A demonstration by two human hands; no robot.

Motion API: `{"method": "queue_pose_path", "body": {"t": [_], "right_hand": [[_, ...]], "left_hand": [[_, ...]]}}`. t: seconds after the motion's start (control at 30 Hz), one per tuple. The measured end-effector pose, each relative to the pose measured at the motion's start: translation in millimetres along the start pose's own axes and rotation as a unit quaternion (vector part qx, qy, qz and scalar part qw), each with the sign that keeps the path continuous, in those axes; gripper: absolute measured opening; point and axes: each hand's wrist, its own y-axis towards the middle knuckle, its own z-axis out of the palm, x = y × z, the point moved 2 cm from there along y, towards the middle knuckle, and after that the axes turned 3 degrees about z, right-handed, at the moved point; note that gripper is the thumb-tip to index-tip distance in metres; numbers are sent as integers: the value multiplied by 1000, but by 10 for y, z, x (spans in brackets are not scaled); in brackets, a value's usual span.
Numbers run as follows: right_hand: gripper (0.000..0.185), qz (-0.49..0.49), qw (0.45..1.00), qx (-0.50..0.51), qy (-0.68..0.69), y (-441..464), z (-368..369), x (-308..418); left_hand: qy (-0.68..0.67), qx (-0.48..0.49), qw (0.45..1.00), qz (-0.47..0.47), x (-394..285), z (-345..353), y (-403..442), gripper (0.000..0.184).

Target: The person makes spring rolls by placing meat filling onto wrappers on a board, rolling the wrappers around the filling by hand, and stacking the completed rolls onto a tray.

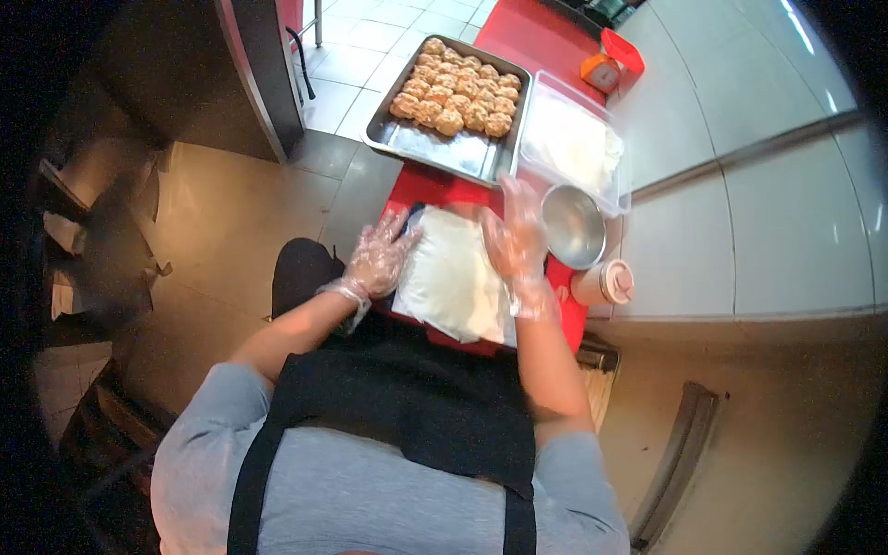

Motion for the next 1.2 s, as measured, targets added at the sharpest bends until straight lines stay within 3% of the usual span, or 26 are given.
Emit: {"method": "queue_pose_path", "body": {"t": [0.03,0.07,0.2,0.27,0.43,0.53,0.57,0.67,0.8,0.9,1.0,1.07,1.13,1.2], "right_hand": [[58,61,996,58,33,299,162,17],[63,33,995,86,24,601,353,-12],[73,174,939,286,-75,1380,1256,-193],[78,158,933,308,-96,1565,1667,-347],[63,218,932,254,-141,1651,1953,-342],[57,171,951,221,-131,1557,2034,-459],[48,83,963,207,-152,1516,1953,-448],[43,180,957,220,-62,1423,1737,-555],[51,191,926,316,-76,1373,1337,-633],[58,167,947,270,-54,1447,1403,-723],[52,111,948,293,-60,1445,1665,-684],[35,138,941,288,-116,1385,2049,-860],[33,142,942,302,-42,1347,1868,-809],[36,273,923,229,142,1199,1588,-795]], "left_hand": [[-2,-10,1000,4,9,15,-2,52],[-24,-25,999,1,6,-10,-12,52],[-38,-71,997,9,1,-76,-27,50],[-47,-60,997,2,4,-95,-15,49],[-52,-52,997,-10,25,-86,21,47],[-58,-42,997,-10,-5,-84,-3,46],[-60,-46,997,-8,1,-88,3,46],[-70,-37,997,-15,9,-127,2,47],[-82,-42,996,-15,22,-102,3,47],[-84,-38,996,-15,17,-91,9,47],[-80,-36,996,-14,30,-95,0,47],[-76,-45,996,-11,29,-52,3,47],[-72,-57,996,-10,39,23,9,46],[-94,-60,994,-7,55,28,-3,51]]}}
